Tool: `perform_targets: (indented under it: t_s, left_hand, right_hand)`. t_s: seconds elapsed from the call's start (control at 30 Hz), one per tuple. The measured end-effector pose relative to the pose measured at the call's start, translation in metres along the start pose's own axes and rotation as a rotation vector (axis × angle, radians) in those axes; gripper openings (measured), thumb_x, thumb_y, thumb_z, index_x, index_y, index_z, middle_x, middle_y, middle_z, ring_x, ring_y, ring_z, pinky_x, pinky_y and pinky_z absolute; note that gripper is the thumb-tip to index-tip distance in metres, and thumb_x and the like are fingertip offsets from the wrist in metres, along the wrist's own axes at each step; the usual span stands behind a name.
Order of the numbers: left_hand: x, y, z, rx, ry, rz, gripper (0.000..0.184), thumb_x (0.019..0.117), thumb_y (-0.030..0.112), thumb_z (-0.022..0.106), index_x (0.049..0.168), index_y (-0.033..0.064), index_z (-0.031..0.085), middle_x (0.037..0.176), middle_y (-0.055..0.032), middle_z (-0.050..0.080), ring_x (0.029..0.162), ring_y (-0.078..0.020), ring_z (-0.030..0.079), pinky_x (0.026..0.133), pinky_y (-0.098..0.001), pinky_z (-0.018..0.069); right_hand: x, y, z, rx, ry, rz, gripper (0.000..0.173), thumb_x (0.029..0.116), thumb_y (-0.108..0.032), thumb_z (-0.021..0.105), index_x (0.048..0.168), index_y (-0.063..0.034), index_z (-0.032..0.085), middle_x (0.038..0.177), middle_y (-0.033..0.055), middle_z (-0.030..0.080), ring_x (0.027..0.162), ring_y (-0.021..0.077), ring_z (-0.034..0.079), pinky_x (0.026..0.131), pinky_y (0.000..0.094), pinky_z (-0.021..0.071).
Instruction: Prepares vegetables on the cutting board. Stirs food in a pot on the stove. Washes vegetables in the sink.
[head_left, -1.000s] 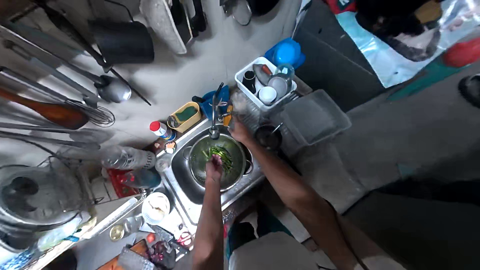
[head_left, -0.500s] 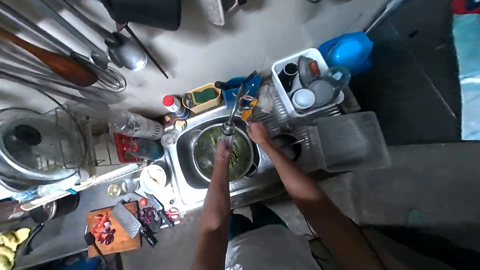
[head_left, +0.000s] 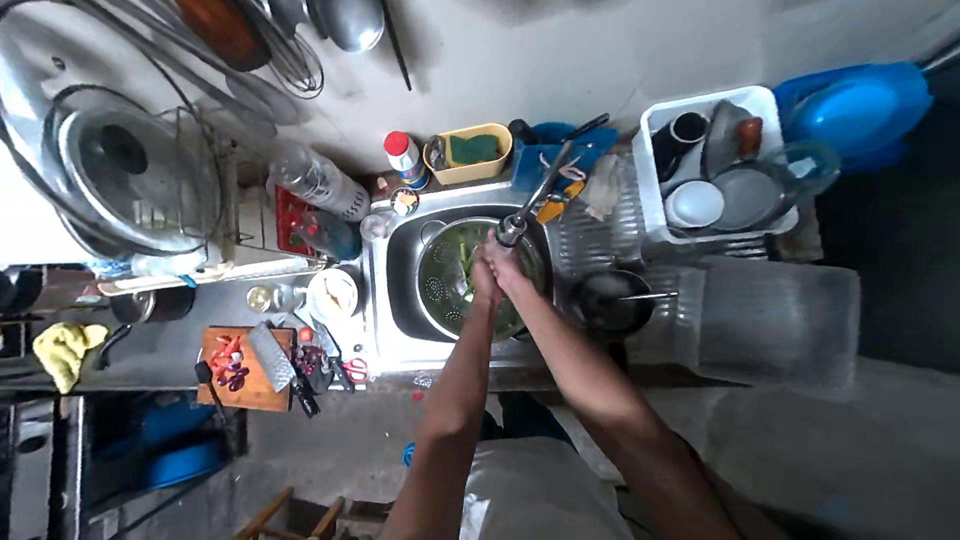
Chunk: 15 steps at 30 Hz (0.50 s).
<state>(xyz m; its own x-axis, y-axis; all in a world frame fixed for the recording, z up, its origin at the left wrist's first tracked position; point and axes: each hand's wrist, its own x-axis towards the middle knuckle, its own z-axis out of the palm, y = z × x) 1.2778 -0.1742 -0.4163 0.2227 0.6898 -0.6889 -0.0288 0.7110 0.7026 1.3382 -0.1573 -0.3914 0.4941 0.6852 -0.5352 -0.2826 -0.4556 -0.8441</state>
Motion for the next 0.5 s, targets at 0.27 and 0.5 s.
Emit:
perform_targets:
  t_s: [0.27,0.5]
  left_hand:
    - [-0.096,0.112,-0.003,0.671,-0.109,-0.222,0.034,0.1078,-0.002,0.042,0.138,-0.0171,0.047,0.136,-0.0329,0.055,0.116,-0.0304,0.059,0.104,-0.0333,0.0446]
    - [-0.002,0.011,-0.021,0.191,-0.191,0.049,0.063,0.1078,0.058,0.027,0.147,0.0171,0.053,0.143,-0.0115,0.058,0.129,-0.0264,0.057,0.106,-0.0508,0.0471]
  right_hand:
    - [-0.03,-0.004,0.004,0.016,-0.116,-0.42,0.045,0.1097,-0.02,0.046,0.136,0.0168,0.051,0.129,0.0335,0.061,0.116,0.0276,0.065,0.094,0.0264,0.0536]
    - [0.01,0.048,-0.01,-0.07,-0.009,0.049,0.051,0.1097,-0.04,0.043,0.147,-0.0057,0.051,0.145,0.0175,0.057,0.132,0.0282,0.054,0.11,0.0505,0.0453]
